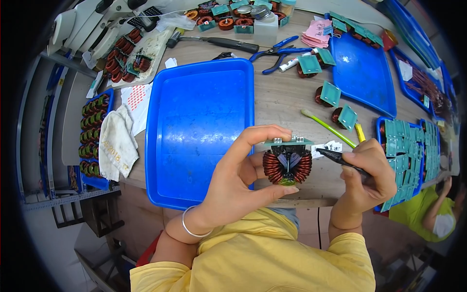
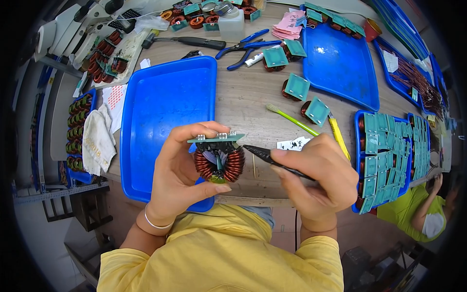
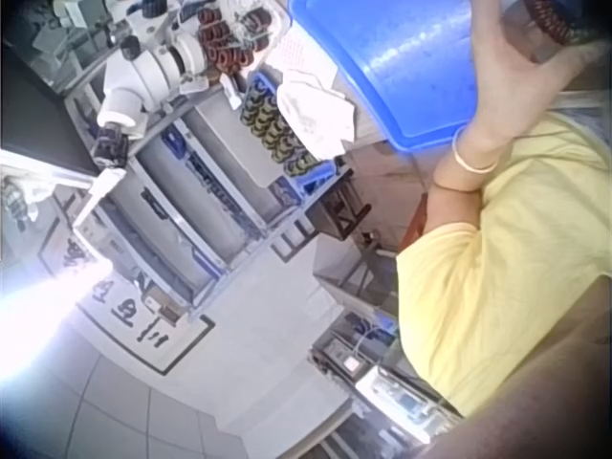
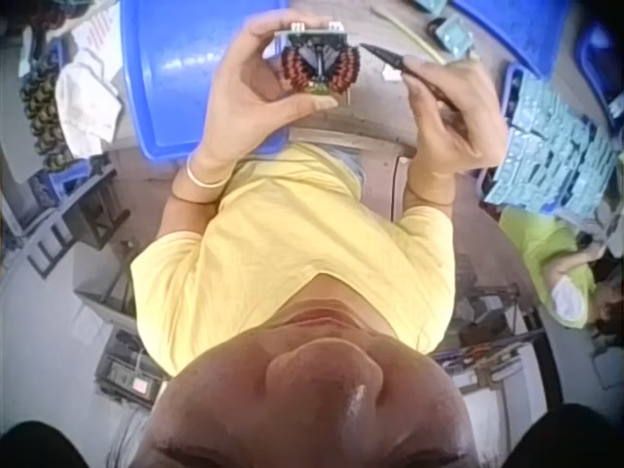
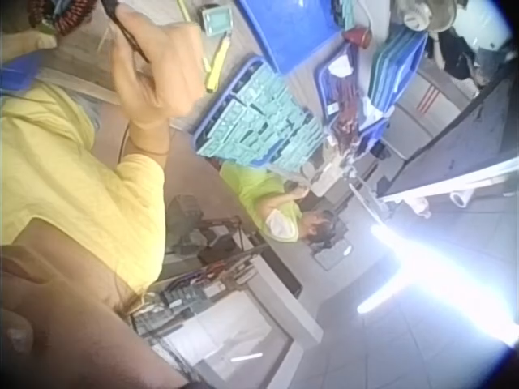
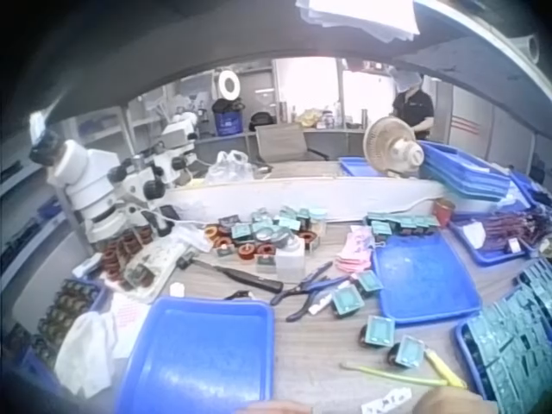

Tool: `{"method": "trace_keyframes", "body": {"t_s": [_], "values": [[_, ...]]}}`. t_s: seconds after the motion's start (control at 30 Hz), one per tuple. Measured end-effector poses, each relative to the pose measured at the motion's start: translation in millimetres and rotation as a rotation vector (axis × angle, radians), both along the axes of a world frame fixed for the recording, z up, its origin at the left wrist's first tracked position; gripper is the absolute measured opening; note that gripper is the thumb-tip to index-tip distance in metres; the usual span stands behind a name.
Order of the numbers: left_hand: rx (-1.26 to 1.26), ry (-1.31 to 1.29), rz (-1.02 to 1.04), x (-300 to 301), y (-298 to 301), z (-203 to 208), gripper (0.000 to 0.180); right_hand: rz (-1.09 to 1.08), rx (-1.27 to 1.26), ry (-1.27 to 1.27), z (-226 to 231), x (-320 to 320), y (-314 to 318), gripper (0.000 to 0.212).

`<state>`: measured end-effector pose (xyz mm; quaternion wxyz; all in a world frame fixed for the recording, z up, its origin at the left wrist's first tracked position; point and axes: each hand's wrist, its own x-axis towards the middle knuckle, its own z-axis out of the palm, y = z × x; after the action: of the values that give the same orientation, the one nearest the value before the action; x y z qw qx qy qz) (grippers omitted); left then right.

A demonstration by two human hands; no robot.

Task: Cleaning a blue component tray and inspecting/marking toroidal inductors at an assembly station.

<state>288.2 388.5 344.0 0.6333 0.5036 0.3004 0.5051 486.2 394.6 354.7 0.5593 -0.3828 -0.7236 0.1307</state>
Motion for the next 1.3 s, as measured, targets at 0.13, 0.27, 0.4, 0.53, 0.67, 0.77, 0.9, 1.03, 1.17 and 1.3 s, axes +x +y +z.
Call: {"method": "trace_keyframes", "body": {"t_s": [0.13,0.27,0.4,0.53,0.67,0.77,0.9,1.03,1.17,1.3], "values": [[0.004,-0.015,-0.018,-3,0,0,0.072,-0.029,-0.06,0.187,-7,-2,-2,0.033],[-0.018,-0.041,-0.102,-6,0,2,0.069,0.125,-0.198,0.314,-11,-12,3,0.075],[-0.073,-0.059,-0.113,-7,0,0,0.071,0.313,-0.263,0.209,-12,-19,5,0.1],[-0.074,-0.012,-0.07,-7,-3,1,0.072,0.317,-0.281,0.104,-12,-19,7,0.093],[-0.016,-0.03,-0.082,-5,2,0,0.069,0.305,-0.221,0.079,-14,-18,3,0.09],[0.109,0.086,-0.042,-7,4,-2,0.068,0.317,-0.13,0.105,-15,-19,3,0.091],[0.019,0.076,-0.075,-10,2,-7,0.072,0.337,-0.081,0.087,-16,-18,2,0.105],[-0.059,-0.043,-0.109,-6,0,-4,0.07,0.289,-0.066,0.092,-12,-19,-3,0.108],[-0.038,-0.045,-0.074,-5,-1,-3,0.072,0.318,-0.042,0.07,-14,-19,-2,0.11],[0.039,-0.011,-0.117,-9,1,-6,0.069,0.289,-0.03,0.033,-14,-18,-6,0.11]]}}
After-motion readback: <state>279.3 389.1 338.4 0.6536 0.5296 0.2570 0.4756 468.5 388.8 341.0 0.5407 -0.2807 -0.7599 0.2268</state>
